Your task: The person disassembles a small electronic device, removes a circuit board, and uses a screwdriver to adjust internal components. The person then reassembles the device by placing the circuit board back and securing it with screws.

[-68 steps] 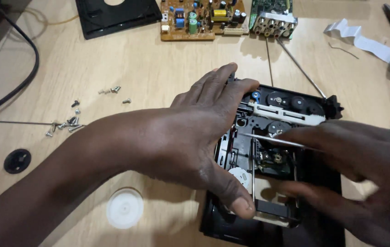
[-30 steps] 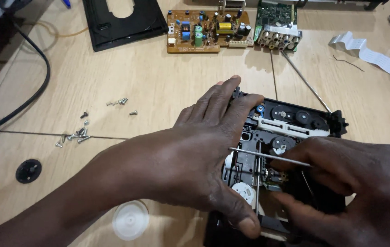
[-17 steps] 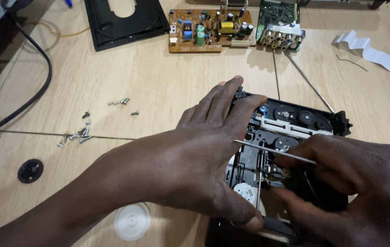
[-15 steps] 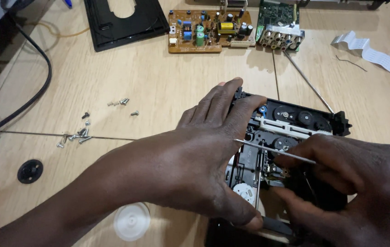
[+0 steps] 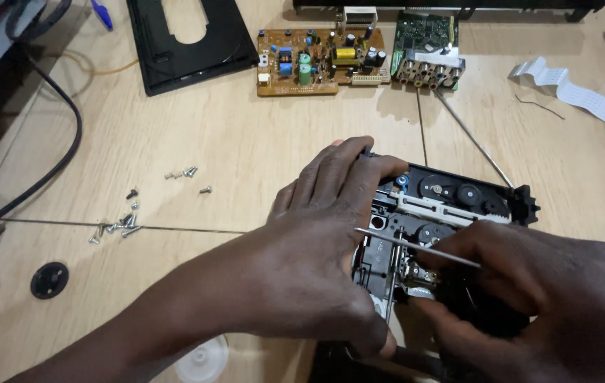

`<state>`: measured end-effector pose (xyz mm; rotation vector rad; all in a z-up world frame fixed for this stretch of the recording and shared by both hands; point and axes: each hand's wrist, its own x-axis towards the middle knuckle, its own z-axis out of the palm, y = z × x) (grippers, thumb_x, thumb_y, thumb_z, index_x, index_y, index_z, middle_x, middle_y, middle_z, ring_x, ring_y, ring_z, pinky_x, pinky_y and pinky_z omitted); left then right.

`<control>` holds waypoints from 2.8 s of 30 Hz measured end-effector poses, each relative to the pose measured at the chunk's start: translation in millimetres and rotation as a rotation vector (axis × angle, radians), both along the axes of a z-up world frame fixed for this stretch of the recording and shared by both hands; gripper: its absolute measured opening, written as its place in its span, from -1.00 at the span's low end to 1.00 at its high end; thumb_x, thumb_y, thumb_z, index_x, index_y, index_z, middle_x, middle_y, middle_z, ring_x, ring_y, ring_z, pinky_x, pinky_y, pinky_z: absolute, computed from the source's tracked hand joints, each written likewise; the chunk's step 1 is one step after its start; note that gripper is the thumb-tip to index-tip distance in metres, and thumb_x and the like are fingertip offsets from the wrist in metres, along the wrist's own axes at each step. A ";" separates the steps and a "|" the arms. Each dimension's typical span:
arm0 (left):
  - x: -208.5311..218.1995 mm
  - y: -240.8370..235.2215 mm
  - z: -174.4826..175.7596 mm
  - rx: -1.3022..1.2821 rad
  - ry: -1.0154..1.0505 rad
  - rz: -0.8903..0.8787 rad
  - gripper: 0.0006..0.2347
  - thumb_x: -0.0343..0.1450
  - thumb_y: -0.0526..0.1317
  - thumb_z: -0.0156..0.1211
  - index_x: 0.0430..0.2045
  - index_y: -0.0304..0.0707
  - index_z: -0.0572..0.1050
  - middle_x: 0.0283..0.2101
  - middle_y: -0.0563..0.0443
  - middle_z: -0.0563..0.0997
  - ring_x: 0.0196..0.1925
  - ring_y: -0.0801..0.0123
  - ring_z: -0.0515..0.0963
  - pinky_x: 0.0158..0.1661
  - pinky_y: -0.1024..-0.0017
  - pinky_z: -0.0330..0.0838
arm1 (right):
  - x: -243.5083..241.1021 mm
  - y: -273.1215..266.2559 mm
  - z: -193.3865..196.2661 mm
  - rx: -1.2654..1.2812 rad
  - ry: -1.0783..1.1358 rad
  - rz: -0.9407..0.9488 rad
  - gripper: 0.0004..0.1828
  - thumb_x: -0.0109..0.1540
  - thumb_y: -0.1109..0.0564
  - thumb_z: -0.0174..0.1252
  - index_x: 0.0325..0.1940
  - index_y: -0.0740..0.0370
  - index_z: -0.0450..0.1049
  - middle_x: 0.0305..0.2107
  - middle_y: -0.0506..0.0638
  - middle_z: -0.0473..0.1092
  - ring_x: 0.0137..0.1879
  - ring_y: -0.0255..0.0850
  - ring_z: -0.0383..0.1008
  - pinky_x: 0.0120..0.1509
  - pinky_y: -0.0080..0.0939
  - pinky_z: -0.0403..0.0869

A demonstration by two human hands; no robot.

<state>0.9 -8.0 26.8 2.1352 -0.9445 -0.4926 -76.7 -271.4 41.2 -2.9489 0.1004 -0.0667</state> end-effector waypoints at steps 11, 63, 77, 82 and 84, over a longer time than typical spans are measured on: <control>1.7 0.8 4.3 -0.005 0.045 -0.009 0.03 0.05 0.09 0.44 0.43 -0.07 -0.04 0.56 -0.29 -0.26 0.60 -0.14 -0.47 0.29 -0.08 -0.35 | -1.0 33.9 -18.4 0.059 -0.052 0.122 -0.72 -0.12 -0.44 0.42 -0.39 -0.54 0.68 -0.69 -0.45 0.66 -0.62 -0.42 0.65 -0.50 -0.25 0.49; -8.6 -12.7 12.8 -0.050 0.117 0.049 -0.16 0.26 -0.14 0.25 0.46 0.00 -0.11 0.61 -0.19 -0.27 0.61 -0.08 -0.52 0.30 -0.09 -0.43 | 6.3 11.2 -10.0 0.101 0.104 0.190 -0.59 -0.08 -0.49 0.45 -0.18 -0.65 0.65 -0.82 -0.34 0.54 -0.71 -0.35 0.52 -0.55 -0.19 0.45; -24.8 -26.4 28.5 -0.184 -0.395 0.036 -0.69 0.32 -0.17 0.37 -0.12 -0.18 0.46 0.14 -0.14 0.39 0.20 0.01 0.33 0.06 0.17 0.35 | 18.1 -39.3 12.4 0.183 -0.080 0.164 -0.73 0.25 -0.21 0.07 -0.19 -0.17 0.62 -0.88 -0.08 0.28 -0.72 -0.19 0.25 -0.49 -0.14 0.22; -27.9 -28.3 21.8 -0.175 -0.398 -0.047 -0.79 0.41 -0.20 0.29 -0.14 -0.16 0.47 -0.03 -0.09 0.43 -0.03 0.07 0.43 -0.15 0.17 0.40 | 23.0 -54.1 19.4 0.231 -0.174 0.141 -0.57 0.43 -0.04 -0.17 -0.24 0.10 0.60 -0.81 0.00 0.23 -0.66 -0.13 0.23 -0.40 -0.10 0.16; -27.9 -30.4 17.9 -0.171 -0.423 -0.054 -0.79 0.39 -0.20 0.31 -0.15 -0.13 0.48 -0.05 -0.09 0.43 -0.07 0.09 0.42 -0.13 0.16 0.37 | 27.2 -64.3 18.8 0.160 -0.190 0.166 -0.67 0.42 0.03 -0.08 -0.24 0.12 0.58 -0.79 0.01 0.25 -0.66 -0.15 0.23 -0.39 -0.10 0.19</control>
